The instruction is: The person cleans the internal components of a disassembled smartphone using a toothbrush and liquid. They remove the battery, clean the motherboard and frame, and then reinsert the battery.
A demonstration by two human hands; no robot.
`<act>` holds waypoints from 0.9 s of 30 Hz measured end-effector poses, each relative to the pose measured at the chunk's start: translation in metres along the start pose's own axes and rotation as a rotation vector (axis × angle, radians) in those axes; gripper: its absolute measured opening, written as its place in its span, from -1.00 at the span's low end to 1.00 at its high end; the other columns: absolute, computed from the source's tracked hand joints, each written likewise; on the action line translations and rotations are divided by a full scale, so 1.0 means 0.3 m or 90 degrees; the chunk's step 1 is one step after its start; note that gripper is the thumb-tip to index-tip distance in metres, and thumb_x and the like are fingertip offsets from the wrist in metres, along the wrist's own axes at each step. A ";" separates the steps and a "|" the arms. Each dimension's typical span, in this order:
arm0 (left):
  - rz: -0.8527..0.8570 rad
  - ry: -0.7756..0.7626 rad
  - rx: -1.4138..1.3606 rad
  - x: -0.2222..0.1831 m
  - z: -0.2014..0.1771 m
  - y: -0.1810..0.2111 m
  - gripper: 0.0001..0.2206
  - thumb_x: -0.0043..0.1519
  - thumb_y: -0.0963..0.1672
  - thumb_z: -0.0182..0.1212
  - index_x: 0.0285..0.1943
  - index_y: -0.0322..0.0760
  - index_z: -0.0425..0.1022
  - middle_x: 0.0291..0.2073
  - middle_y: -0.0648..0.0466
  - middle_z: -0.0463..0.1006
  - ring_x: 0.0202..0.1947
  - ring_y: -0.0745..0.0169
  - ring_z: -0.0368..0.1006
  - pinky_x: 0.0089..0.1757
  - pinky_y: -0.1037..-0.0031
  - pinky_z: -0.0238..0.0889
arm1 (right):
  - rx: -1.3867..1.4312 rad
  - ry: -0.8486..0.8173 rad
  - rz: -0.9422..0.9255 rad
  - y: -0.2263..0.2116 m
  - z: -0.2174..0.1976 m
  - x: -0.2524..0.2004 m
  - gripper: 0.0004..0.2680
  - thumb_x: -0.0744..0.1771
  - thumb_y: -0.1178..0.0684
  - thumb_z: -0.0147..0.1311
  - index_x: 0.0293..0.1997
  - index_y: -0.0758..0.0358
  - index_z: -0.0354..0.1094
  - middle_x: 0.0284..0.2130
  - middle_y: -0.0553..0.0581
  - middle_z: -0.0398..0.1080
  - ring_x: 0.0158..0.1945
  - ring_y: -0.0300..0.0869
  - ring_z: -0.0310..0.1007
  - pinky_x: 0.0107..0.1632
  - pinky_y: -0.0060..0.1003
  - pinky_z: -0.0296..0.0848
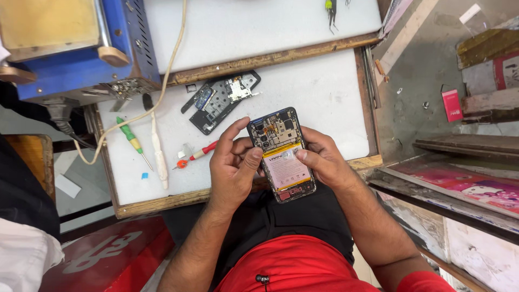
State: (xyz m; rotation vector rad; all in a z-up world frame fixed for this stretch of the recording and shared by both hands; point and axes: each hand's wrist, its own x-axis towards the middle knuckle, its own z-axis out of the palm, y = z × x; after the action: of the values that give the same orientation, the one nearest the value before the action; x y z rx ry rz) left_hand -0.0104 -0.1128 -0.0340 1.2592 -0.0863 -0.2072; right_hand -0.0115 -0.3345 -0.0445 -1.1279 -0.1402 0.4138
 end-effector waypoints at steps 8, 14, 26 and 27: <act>-0.005 0.003 0.090 -0.003 0.021 0.003 -0.50 0.40 -0.16 0.21 0.51 -0.41 0.20 -0.19 -0.07 0.65 -0.31 0.45 0.54 -0.37 0.62 0.46 | -0.062 -0.026 0.120 0.025 -0.007 -0.025 -0.61 0.41 -0.02 0.00 0.32 0.50 0.23 0.11 0.30 0.44 0.18 -0.07 0.44 0.24 -0.14 0.46; -0.016 -0.003 0.089 -0.003 0.024 -0.007 -0.49 0.42 -0.18 0.21 0.54 -0.40 0.19 -0.27 -0.05 0.58 -0.30 0.47 0.53 -0.35 0.62 0.47 | 0.048 -0.033 0.163 0.006 -0.010 -0.021 -0.60 0.40 0.01 0.02 0.32 0.54 0.19 0.06 0.38 0.47 0.07 0.03 0.55 0.14 -0.06 0.59; -0.007 -0.031 0.111 -0.010 0.018 -0.009 -0.53 0.46 -0.19 0.12 0.54 -0.41 0.14 -0.10 -0.12 0.67 -0.15 0.42 0.61 -0.18 0.60 0.55 | 0.090 0.008 0.174 -0.007 -0.004 -0.027 -0.53 0.36 0.05 0.05 0.39 0.59 0.07 0.10 0.48 0.44 0.10 0.08 0.54 0.11 -0.03 0.60; -0.021 -0.029 0.114 -0.011 0.018 -0.010 -0.53 0.45 -0.19 0.12 0.54 -0.40 0.14 -0.11 -0.11 0.67 -0.18 0.43 0.61 -0.21 0.61 0.55 | 0.095 0.007 0.174 -0.004 -0.006 -0.030 -0.53 0.36 0.05 0.05 0.39 0.59 0.07 0.10 0.48 0.44 0.10 0.08 0.54 0.11 -0.02 0.60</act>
State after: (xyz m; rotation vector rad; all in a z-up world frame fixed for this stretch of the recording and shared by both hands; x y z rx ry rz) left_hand -0.0148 -0.1181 -0.0351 1.4355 -0.1255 -0.2606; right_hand -0.0189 -0.3401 -0.0434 -1.0037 0.0550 0.6508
